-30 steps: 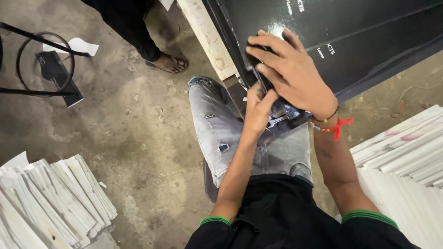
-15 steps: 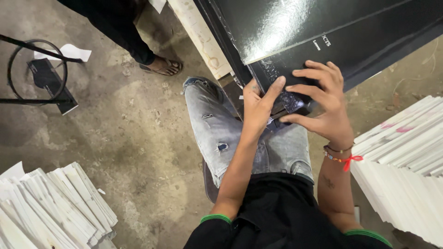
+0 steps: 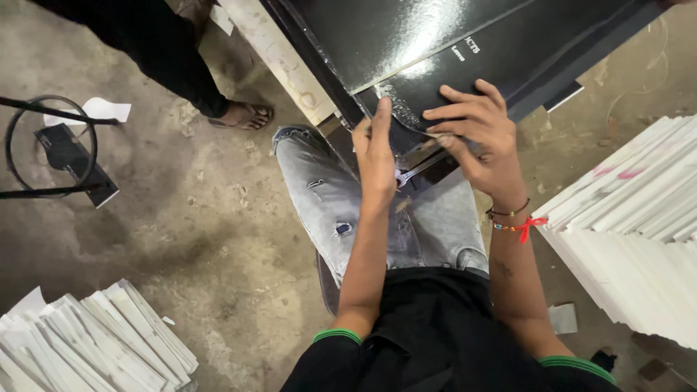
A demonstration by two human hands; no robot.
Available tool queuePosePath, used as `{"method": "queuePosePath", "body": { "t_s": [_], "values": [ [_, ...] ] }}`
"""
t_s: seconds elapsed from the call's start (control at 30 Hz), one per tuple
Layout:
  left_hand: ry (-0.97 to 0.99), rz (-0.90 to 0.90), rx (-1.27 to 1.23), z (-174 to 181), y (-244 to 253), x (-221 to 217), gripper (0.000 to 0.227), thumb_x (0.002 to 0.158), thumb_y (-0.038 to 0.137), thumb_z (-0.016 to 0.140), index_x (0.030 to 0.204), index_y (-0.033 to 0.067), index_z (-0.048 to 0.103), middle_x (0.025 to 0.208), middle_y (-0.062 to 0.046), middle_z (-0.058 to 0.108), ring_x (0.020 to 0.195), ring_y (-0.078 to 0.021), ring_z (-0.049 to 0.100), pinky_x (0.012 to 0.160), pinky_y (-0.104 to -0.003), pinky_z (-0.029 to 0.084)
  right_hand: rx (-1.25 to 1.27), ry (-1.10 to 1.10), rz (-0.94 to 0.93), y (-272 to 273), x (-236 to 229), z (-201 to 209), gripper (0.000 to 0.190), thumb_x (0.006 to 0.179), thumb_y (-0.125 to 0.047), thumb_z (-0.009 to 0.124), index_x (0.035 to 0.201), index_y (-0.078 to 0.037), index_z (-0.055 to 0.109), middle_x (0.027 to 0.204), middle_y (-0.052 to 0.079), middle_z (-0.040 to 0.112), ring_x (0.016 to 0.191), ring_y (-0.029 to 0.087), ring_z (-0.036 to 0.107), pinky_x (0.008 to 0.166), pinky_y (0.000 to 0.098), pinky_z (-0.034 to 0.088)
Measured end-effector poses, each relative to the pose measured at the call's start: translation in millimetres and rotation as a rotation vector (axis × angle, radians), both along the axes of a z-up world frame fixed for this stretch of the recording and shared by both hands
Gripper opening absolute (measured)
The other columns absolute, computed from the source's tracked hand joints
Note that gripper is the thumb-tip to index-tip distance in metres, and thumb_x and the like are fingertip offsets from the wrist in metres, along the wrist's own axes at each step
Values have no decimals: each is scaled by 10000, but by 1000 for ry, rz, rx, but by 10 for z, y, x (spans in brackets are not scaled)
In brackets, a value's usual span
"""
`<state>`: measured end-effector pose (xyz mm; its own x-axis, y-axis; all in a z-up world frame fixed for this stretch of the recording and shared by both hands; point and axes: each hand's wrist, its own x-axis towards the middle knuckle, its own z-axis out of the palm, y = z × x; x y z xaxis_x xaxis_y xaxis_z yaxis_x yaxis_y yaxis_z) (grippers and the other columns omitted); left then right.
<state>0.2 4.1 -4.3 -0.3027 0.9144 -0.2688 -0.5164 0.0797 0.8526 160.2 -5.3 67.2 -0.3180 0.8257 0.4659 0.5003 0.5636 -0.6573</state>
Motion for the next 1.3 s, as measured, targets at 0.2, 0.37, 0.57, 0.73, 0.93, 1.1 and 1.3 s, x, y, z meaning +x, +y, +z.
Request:
{"method": "queuePosePath", "body": {
  "t_s": [0.2, 0.37, 0.57, 0.73, 0.93, 1.1, 1.3],
  "values": [
    [-117, -41, 146, -120, 28, -3, 400, 1104, 339, 679, 881, 23, 576, 853, 4, 462, 789, -75, 383, 677, -240, 341, 84, -7, 19, 42, -21, 10, 179, 831, -42, 712, 999, -65, 768, 1170, 88, 760, 1328, 322, 628, 1235, 486, 307],
    [-118, 71, -115, -163, 54, 48, 280, 975, 329, 675, 1001, 61, 600, 919, 28, 562, 848, -44, 513, 771, -195, 446, 42, 167, -116, 31, -102, -64, 119, 940, 8, 701, 1031, -37, 764, 1096, 82, 781, 1274, 275, 712, 1210, 446, 409],
    [-207, -48, 37, -238, -24, -18, 296, 1037, 280, 672, 936, 7, 615, 884, -24, 625, 797, -93, 567, 729, -237, 475, 95, 276, -338, 101, -221, -210, 39, 1031, -20, 742, 1035, 17, 753, 1015, 126, 790, 1011, 235, 782, 1053, 392, 534],
    [-131, -216, 164, -194, -63, -113, 192, 1061, 175, 645, 997, -6, 647, 905, -14, 676, 803, -81, 612, 720, -248, 512, 77, 264, -304, 131, -197, -197, 100, 972, 52, 770, 1069, 44, 744, 1063, 149, 789, 950, 238, 743, 1004, 360, 532],
    [-138, -286, 255, -130, -54, -148, 221, 1060, 141, 620, 1204, -24, 654, 1091, 1, 702, 1009, -62, 619, 920, -242, 504, 148, 4, -162, 116, -247, 123, 160, 824, 156, 687, 952, 62, 713, 965, 185, 759, 1041, 334, 748, 1007, 450, 490],
    [-68, -310, 317, -134, -39, -177, 239, 1068, 149, 628, 1231, -25, 636, 1141, 17, 695, 1058, -51, 603, 955, -233, 487, 136, 261, -281, 75, -272, 311, 174, 1022, 165, 603, 1118, 47, 686, 1097, 175, 722, 1075, 255, 747, 941, 352, 599],
    [-33, -268, 232, -192, -36, -104, 187, 1071, 114, 667, 1167, -46, 658, 1006, 23, 673, 891, -45, 554, 780, -210, 455, 415, 351, -261, 333, -487, 394, 195, 958, 86, 594, 1110, 27, 701, 1095, 166, 733, 1061, 315, 729, 965, 479, 558]
  ]
}}
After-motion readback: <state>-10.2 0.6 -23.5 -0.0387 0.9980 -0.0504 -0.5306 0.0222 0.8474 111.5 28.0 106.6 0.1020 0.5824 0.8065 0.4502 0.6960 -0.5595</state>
